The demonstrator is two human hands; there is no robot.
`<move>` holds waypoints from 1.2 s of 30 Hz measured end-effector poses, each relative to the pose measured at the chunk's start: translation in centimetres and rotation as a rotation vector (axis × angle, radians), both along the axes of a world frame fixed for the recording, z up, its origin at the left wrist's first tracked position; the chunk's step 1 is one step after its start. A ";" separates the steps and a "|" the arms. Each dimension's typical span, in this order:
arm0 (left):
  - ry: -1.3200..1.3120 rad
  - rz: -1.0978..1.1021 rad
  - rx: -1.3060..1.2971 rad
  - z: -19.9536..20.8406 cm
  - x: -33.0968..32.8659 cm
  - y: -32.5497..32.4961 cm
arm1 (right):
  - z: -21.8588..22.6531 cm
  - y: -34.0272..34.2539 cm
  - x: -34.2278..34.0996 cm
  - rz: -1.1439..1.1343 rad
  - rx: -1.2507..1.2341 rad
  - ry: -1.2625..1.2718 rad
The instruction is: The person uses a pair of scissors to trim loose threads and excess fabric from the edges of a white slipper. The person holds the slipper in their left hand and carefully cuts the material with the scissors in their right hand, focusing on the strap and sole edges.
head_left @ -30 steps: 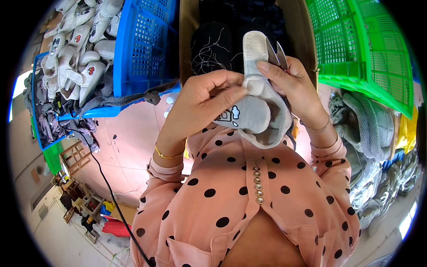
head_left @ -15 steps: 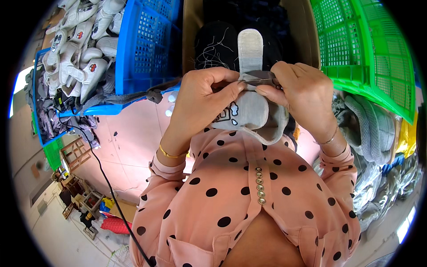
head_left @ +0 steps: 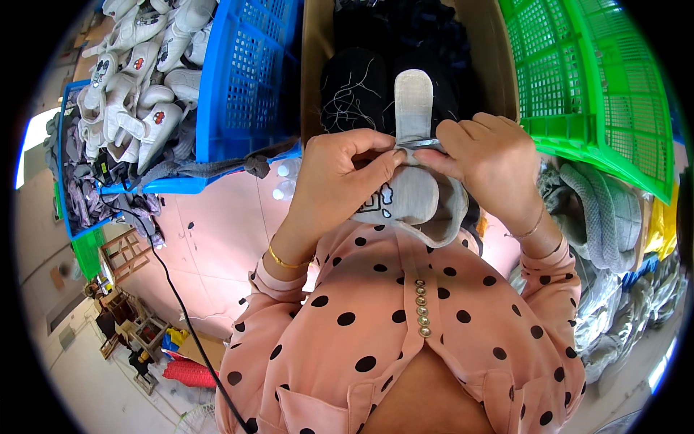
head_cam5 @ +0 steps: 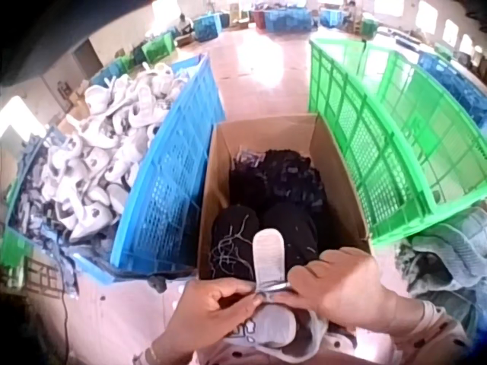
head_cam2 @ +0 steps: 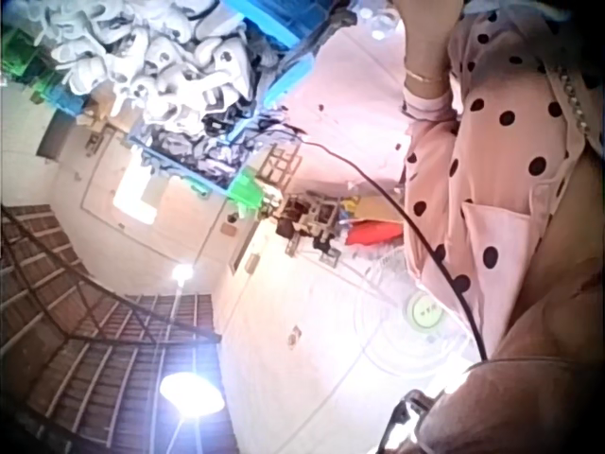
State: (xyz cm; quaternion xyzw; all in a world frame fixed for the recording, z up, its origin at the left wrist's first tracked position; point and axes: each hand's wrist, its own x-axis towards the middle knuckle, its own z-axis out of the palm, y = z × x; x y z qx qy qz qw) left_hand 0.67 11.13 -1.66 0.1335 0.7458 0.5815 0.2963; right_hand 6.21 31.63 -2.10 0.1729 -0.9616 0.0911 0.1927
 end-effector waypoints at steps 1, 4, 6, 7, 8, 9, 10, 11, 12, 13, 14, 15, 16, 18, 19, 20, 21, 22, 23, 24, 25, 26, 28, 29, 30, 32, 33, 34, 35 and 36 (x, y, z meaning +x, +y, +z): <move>0.007 -0.003 -0.012 0.1 0.0 0.0 | -0.3 0.2 0.0 -0.049 -0.181 -0.092; -0.001 0.026 0.014 0.0 0.2 0.0 | -0.4 1.2 0.0 -0.163 -0.830 -0.411; 0.033 0.007 0.028 0.1 0.1 0.2 | -1.6 1.2 -0.5 -0.079 -1.140 -0.415; 0.042 -0.005 0.032 0.1 0.3 0.2 | -2.1 0.8 -0.5 -0.023 -1.256 -0.390; 0.053 -0.021 0.035 0.2 0.3 0.3 | -2.0 0.5 -0.4 -0.005 -1.170 -0.454; 0.063 -0.037 0.038 0.3 0.1 0.4 | -2.0 0.2 -0.3 0.014 -1.083 -0.517; 0.070 -0.049 0.039 0.2 -0.1 0.3 | -2.5 -0.4 -0.2 0.055 -1.176 -0.593; 0.061 -0.058 0.057 -0.3 -0.5 0.0 | -2.6 -0.4 -0.1 0.058 -1.180 -0.610; 0.100 -0.072 0.039 -0.3 -0.7 0.1 | -2.6 -0.3 0.0 0.062 -1.185 -0.627; 0.136 -0.087 0.022 -0.3 -0.8 0.2 | -2.6 -0.1 0.1 0.062 -1.189 -0.647; 0.169 -0.074 0.027 -0.4 -0.8 0.4 | -2.8 0.5 -0.1 0.060 -1.148 -0.671; 0.204 -0.062 0.031 -0.6 -0.9 0.6 | -3.3 0.2 0.0 0.088 -1.224 -0.639; 0.248 -0.050 0.039 -0.7 -1.3 1.0 | -3.1 0.0 -0.2 0.072 -1.301 -0.619; 0.338 0.098 0.144 -1.7 -2.2 1.0 | -2.9 0.0 -0.3 0.039 -1.421 -0.557; 0.396 0.188 0.150 -1.9 -2.7 0.5 | -2.8 0.2 -0.3 0.021 -1.465 -0.516; 0.381 0.195 0.267 -2.4 -2.8 -0.1 | -2.8 0.3 -0.4 0.003 -1.507 -0.474; 0.332 0.230 0.274 -2.6 -2.3 -0.3 | -2.8 0.6 -0.2 -0.078 -1.437 -0.439; 0.284 0.268 0.279 -2.5 -1.3 -0.6 | -2.8 0.8 -0.1 -0.155 -1.366 -0.406; 0.237 0.302 0.284 -2.5 -0.3 -1.0 | -2.9 0.9 0.0 -0.233 -1.295 -0.370; 0.108 0.224 0.280 -2.6 0.5 -1.5 | -3.2 0.5 0.0 -0.197 -1.341 -0.255; 0.077 0.169 0.166 -2.1 1.7 -1.4 | -3.3 0.1 0.0 -0.213 -1.324 -0.224; 0.132 0.146 0.066 -2.2 2.4 -0.8 | -3.4 -0.3 0.1 -0.228 -1.310 -0.192; 0.179 0.156 -0.012 -3.1 3.0 -0.3 | -4.1 -0.6 0.3 -0.235 -1.264 -0.108; 0.172 0.189 0.011 -3.8 3.0 -0.2 | -4.6 -0.8 0.4 -0.246 -1.387 -0.098; 0.165 0.220 0.034 -4.1 3.0 -0.2 | -5.1 -1.1 0.5 -0.258 -1.510 -0.088; 0.063 0.290 0.188 -3.9 2.9 0.0 | -5.8 -1.3 0.7 -0.310 -1.741 -0.156; 0.012 0.322 0.265 -3.8 2.8 0.1 | -5.9 -1.3 1.1 -0.350 -1.850 -0.238; 0.015 0.312 0.279 -3.7 2.6 0.0 | -6.1 -1.4 1.7 -0.389 -1.958 -0.322; 0.014 0.301 0.295 -3.6 2.3 -0.1 | -6.4 -1.4 2.3 -0.433 -2.063 -0.410; 0.013 0.290 0.310 -3.6 2.0 -0.3 | -7.8 -0.3 3.5 -0.401 -2.027 -0.628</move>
